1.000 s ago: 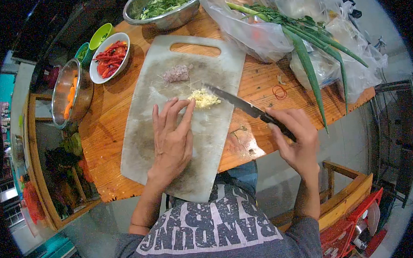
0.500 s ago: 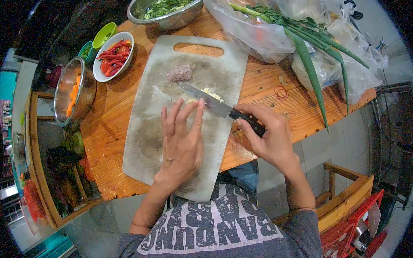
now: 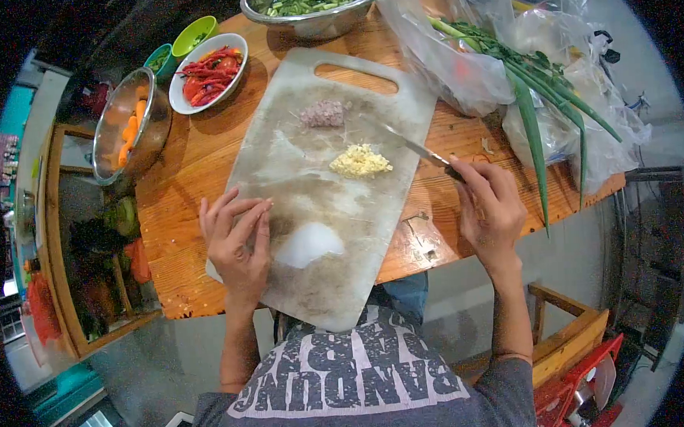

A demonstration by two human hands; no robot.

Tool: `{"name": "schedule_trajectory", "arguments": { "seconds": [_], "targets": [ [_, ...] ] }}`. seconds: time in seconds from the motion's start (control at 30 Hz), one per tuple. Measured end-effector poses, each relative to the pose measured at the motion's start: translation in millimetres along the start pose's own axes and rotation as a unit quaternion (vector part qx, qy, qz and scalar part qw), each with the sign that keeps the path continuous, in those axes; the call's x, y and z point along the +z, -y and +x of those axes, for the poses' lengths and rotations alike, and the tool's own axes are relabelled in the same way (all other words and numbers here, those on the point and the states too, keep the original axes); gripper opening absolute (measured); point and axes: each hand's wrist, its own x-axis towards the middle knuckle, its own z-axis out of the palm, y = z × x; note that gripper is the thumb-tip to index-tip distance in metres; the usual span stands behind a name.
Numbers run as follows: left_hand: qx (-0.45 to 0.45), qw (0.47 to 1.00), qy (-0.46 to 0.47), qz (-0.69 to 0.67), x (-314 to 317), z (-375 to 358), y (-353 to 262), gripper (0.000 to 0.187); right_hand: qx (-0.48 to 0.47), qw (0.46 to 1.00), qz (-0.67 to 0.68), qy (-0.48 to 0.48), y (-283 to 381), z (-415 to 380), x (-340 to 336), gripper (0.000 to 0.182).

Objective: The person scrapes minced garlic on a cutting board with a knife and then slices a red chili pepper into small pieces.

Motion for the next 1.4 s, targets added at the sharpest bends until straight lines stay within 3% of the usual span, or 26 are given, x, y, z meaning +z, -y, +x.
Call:
{"name": "schedule_trajectory", "arguments": {
  "seconds": [0.03,0.13,0.23,0.33,0.43,0.53,0.63,0.73,0.9,1.0,1.13,1.4],
  "targets": [
    [-0.011,1.0,0.006,-0.001,-1,-2,2,0.014,0.001,1.0,-0.009,-0.014,-3,1,0,0.045],
    [0.025,0.999,0.014,-0.015,1,-4,5,0.019,0.01,0.992,-0.068,0.108,3,1,-11,0.045],
    [0.002,0.998,0.032,-0.046,2,9,-5,0.031,0.0,0.996,-0.063,0.061,5,3,-7,0.046],
    [0.041,0.998,0.027,-0.039,-3,25,2,0.041,0.015,0.992,-0.076,0.101,5,5,-6,0.045],
    [0.002,0.995,0.027,-0.094,-10,44,12,0.043,0.015,0.992,-0.066,0.103,8,8,-9,0.043],
    [0.054,0.994,0.072,-0.061,-18,54,23,0.043,0.002,0.99,-0.053,0.128,4,10,-8,0.038],
    [0.126,0.989,0.084,0.002,-16,52,28,0.045,0.083,0.987,0.122,0.066,14,25,-17,0.03],
    [0.067,0.993,0.085,-0.039,-7,46,31,0.049,0.244,0.946,0.212,0.026,26,36,-11,0.028],
    [0.141,0.986,0.081,-0.042,-9,75,50,0.044,0.123,0.983,0.118,0.067,-1,49,41,0.029],
    [0.174,0.981,0.079,-0.024,-9,88,64,0.039,0.073,0.993,0.095,0.008,-14,52,72,0.029],
    [0.144,0.988,0.021,-0.051,12,78,80,0.038,0.069,0.993,0.093,-0.013,-23,49,77,0.029],
    [0.096,0.994,0.0,-0.059,-3,74,93,0.038,0.105,0.99,0.089,-0.001,-27,39,73,0.03]
  ]
}}
